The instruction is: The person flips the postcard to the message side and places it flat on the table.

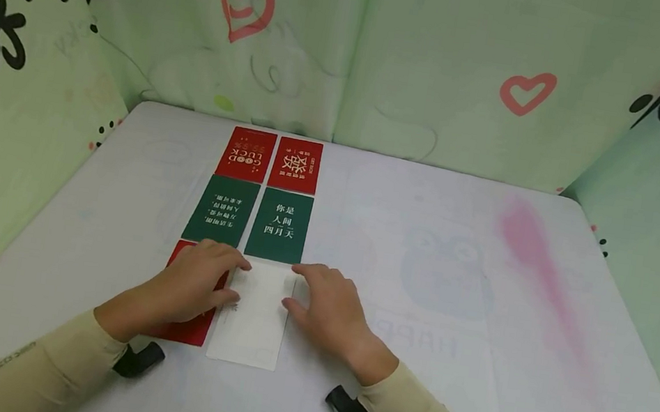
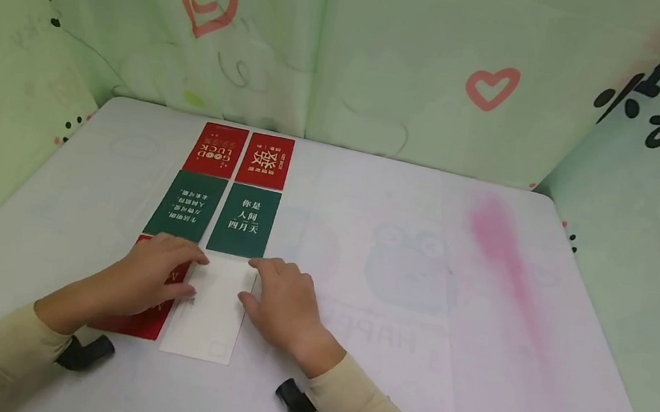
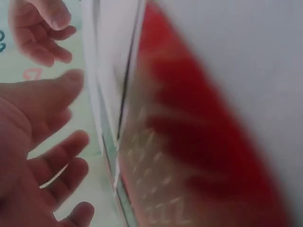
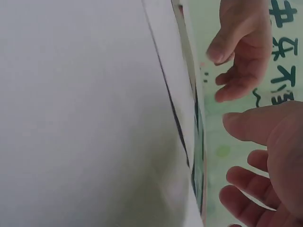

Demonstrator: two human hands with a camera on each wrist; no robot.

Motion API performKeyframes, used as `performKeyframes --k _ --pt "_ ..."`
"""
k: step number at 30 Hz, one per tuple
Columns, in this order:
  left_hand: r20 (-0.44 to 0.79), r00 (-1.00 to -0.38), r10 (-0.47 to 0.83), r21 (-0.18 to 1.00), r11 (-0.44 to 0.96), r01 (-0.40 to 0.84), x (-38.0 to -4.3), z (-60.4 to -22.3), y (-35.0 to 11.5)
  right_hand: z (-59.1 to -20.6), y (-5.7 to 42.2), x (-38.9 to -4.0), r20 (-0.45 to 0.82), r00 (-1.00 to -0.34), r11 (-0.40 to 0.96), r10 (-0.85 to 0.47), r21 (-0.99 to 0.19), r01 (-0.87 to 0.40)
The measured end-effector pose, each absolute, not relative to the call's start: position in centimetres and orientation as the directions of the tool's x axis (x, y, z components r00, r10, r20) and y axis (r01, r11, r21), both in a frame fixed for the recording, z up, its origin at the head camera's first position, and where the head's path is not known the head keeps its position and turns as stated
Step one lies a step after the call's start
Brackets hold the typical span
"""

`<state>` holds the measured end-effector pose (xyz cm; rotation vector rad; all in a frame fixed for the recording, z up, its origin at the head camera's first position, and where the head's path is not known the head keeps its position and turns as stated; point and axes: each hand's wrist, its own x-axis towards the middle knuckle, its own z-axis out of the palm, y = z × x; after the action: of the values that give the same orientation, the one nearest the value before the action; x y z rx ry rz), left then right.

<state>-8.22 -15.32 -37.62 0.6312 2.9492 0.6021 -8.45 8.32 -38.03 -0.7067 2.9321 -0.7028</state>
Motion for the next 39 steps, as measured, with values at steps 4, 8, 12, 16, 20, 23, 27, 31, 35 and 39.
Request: performKeyframes --k 4,8,12,16,20,23,27,31,35,39 --pt "0.045 -0.925 0.377 0.423 0.832 0.36 -10.5 -36.7 -15.4 -37.5 8.7 -10.4 0.08 -0.909 0.813 -0.409 -0.421 -0.403" --pt "-0.004 -0.935 0.354 0.439 0.841 0.316 -13.2 -36.7 -15.1 -37.5 8.8 -12.6 0.041 -0.918 0.841 -0.394 -0.389 -0.377" --pt "-0.082 -0.94 0.332 0.439 0.858 0.265 -15.3 -37.2 -14.5 -37.5 8.5 -14.3 -0.014 -0.917 0.856 -0.398 -0.365 -0.366" --pt "-0.14 -0.937 0.321 0.404 0.882 0.242 -16.6 -37.7 -14.1 -37.6 8.0 -15.5 -0.068 -0.909 0.86 -0.412 -0.36 -0.362" --pt "-0.18 -0.926 0.331 0.371 0.895 0.248 -17.1 -38.0 -13.9 -37.9 7.7 -16.2 -0.113 -0.905 0.865 -0.411 -0.363 -0.347" --pt "-0.209 -0.917 0.339 0.363 0.898 0.249 -17.3 -38.2 -13.9 -38.2 7.6 -16.6 -0.148 -0.902 0.873 -0.406 -0.353 -0.335" --pt "-0.223 -0.915 0.336 0.361 0.9 0.243 -17.4 -38.4 -13.8 -38.6 7.6 -16.8 -0.168 -0.9 0.884 -0.401 -0.327 -0.333" --pt "-0.224 -0.917 0.33 0.351 0.905 0.239 -17.5 -38.4 -13.7 -38.6 7.6 -16.9 -0.165 -0.896 0.887 -0.412 -0.297 -0.354" --pt "-0.239 -0.912 0.333 0.348 0.906 0.24 -17.5 -38.2 -13.7 -38.6 7.6 -16.8 -0.165 -0.882 0.881 -0.441 -0.266 -0.39" --pt "-0.251 -0.911 0.327 0.357 0.906 0.227 -17.6 -38.0 -13.8 -38.5 7.6 -16.8 -0.155 -0.867 0.87 -0.474 -0.235 -0.434"
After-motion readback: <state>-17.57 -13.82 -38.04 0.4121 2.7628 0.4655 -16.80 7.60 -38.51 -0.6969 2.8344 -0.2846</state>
